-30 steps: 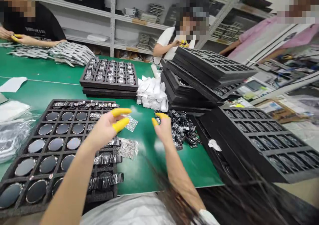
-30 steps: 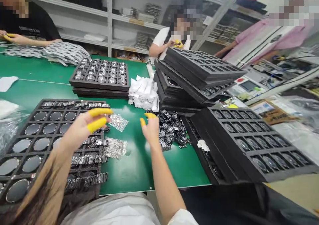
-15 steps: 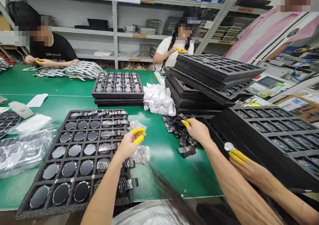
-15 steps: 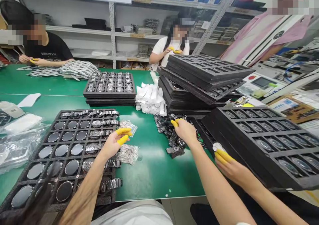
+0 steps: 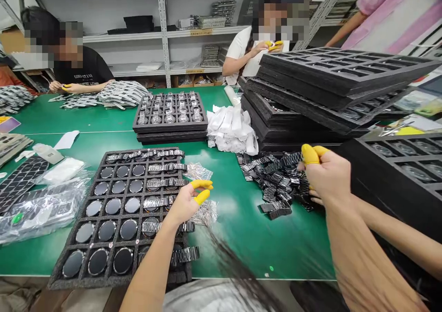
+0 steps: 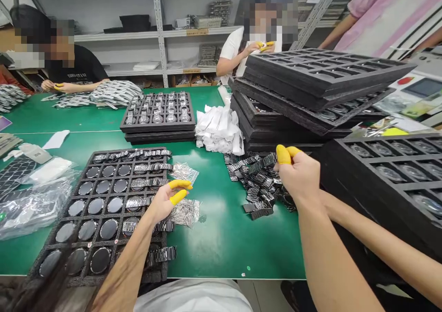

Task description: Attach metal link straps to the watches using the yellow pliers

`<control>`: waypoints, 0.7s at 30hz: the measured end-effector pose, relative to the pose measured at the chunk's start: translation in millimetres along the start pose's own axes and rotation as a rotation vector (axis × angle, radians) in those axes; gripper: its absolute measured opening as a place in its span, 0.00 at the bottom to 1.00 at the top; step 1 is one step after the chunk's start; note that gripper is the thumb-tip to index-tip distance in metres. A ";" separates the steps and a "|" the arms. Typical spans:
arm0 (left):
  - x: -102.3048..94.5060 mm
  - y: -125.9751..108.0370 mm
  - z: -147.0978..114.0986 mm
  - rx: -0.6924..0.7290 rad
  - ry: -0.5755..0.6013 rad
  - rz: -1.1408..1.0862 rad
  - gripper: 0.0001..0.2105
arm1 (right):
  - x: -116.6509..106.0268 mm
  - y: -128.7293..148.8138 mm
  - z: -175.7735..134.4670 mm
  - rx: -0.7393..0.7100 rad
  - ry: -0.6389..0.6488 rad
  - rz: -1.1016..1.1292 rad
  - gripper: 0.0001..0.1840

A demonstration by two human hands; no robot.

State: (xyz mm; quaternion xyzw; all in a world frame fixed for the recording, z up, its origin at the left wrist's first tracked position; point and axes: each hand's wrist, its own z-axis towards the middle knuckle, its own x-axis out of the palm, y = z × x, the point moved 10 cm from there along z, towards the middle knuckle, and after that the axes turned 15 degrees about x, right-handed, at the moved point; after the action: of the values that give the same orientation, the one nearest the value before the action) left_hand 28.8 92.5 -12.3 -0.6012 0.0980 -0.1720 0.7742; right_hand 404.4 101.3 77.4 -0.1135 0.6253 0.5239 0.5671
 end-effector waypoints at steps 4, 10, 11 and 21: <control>12.1 -15.7 -0.3 0.099 0.081 0.072 0.24 | 12.9 67.5 -69.3 -0.150 0.524 0.246 0.25; 60.3 -13.1 -21.8 -0.134 0.476 -0.246 0.23 | 52.0 143.5 -155.2 -0.347 0.862 0.532 0.26; 62.3 -11.4 -25.6 -0.205 0.483 -0.312 0.21 | 65.5 139.2 -157.0 -0.311 0.880 0.580 0.25; 16.5 -10.3 -2.8 -0.196 -0.105 -0.495 0.25 | 180.5 64.4 -170.2 -0.529 0.813 0.130 0.09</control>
State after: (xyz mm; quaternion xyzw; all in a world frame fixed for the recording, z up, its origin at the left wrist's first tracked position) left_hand 41.4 81.5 -2.1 -0.6871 -0.0763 -0.3143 0.6507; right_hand 196.8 76.9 -70.9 -0.4098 0.6475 0.6123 0.1947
